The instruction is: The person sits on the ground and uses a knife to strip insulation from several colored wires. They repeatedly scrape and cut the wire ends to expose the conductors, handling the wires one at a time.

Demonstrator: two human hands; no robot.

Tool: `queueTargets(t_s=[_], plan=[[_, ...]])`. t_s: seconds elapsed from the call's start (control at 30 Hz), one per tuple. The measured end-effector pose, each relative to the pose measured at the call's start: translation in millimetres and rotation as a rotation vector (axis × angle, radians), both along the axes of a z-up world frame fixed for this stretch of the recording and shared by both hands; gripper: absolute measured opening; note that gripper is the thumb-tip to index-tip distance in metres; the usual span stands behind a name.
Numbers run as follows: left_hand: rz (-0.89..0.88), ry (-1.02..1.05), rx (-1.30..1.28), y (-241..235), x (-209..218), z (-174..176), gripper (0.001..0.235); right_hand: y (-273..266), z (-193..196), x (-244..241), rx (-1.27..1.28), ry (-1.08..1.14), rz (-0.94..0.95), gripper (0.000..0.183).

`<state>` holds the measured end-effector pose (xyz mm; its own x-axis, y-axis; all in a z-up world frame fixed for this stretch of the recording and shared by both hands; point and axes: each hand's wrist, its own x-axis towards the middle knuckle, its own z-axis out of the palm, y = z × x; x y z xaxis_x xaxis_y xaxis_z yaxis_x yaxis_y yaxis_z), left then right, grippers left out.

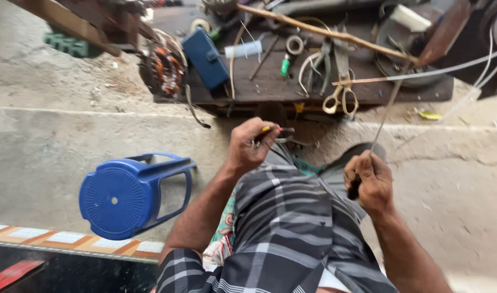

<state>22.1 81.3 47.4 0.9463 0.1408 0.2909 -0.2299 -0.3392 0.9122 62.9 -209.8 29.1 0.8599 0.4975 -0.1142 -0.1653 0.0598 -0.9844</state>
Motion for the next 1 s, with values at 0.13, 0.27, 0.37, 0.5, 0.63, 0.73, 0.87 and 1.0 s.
queueTargets(t_s=[0.13, 0.27, 0.37, 0.5, 0.63, 0.73, 0.87, 1.0], plan=[[-0.171, -0.124, -0.012, -20.7, -3.3, 5.3, 0.015, 7.7, -9.9, -6.4, -0.177, 0.02, 0.117, 0.036], [-0.094, -0.14, 0.044, -47.3, 3.4, -1.2, 0.015, 41.3, -23.1, 3.9, -0.058, 0.293, 0.108, 0.038], [0.018, -0.232, 0.129, -40.6, -1.6, -22.2, 0.013, 22.5, -18.4, 6.3, -0.105, 0.293, -0.01, 0.039], [0.193, 0.262, -0.856, -14.8, -9.6, -45.2, 0.009, -7.3, -4.4, 22.0, -0.054, 0.015, -0.123, 0.037], [-0.033, 0.335, -1.457, -17.5, -6.6, -47.0, 0.019, 9.1, 0.3, 21.2, -0.456, -0.366, -0.041, 0.034], [-0.128, 0.364, -1.558, -27.5, -11.3, -38.4, 0.024, 30.8, 5.4, 19.6, -0.631, -0.802, -0.059, 0.029], [-0.144, 0.376, -1.633, -39.7, -16.8, -33.7, 0.028, 53.6, 7.7, 27.0, -0.614, -1.029, -0.031, 0.018], [-0.181, 0.424, -1.669, -50.3, -17.7, -30.4, 0.029, 75.8, 4.1, 43.3, -0.589, -1.13, 0.068, 0.014]])
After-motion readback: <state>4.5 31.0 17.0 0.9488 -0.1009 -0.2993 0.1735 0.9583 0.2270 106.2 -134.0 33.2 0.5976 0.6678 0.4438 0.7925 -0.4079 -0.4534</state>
